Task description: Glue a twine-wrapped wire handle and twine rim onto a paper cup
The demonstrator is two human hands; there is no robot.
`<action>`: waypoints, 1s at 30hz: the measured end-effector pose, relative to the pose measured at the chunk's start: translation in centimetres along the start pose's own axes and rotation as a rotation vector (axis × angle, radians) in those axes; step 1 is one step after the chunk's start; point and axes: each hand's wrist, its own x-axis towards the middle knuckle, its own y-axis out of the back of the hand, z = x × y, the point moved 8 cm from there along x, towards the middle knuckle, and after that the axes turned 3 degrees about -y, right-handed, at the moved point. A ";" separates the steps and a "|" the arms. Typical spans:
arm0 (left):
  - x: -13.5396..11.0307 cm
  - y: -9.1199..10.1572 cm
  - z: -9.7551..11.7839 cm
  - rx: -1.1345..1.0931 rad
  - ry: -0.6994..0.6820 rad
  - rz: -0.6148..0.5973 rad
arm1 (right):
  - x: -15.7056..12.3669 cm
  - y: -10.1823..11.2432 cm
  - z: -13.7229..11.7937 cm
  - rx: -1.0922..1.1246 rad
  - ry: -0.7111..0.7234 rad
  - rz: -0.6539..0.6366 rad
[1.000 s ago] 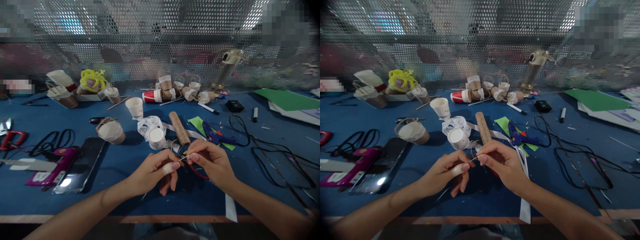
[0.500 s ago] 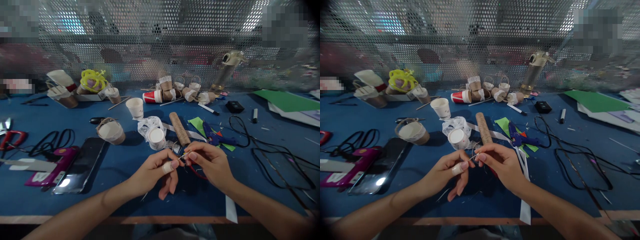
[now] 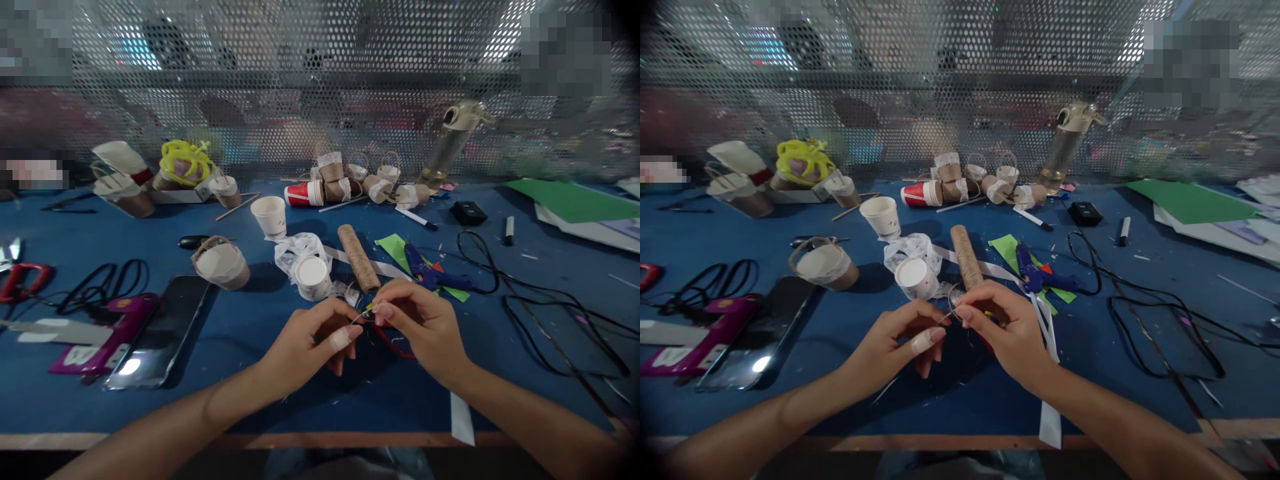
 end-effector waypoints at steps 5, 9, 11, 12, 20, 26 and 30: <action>-0.3 -0.2 0.1 0.088 -0.043 0.003 | -0.1 0.2 -0.1 -0.046 -0.014 0.023; -0.2 -0.6 -0.6 -0.128 0.039 -0.053 | -0.1 0.1 0.0 -0.035 -0.038 -0.001; -0.1 -0.8 -0.7 -0.219 0.063 -0.088 | 0.0 0.0 0.1 0.012 -0.059 -0.013; -0.1 -0.9 -0.7 -0.261 0.072 -0.110 | 0.1 0.0 0.2 0.042 -0.074 -0.021; 0.1 -2.2 -0.9 -0.521 0.121 -0.327 | 0.4 -0.9 0.3 0.204 -0.098 -0.164; 0.3 -1.2 -0.6 -0.138 0.040 -0.182 | 0.4 -0.7 0.9 0.215 -0.167 -0.116; 0.3 -0.2 0.8 0.304 -0.159 -0.054 | 0.3 -0.3 1.2 0.155 -0.198 -0.025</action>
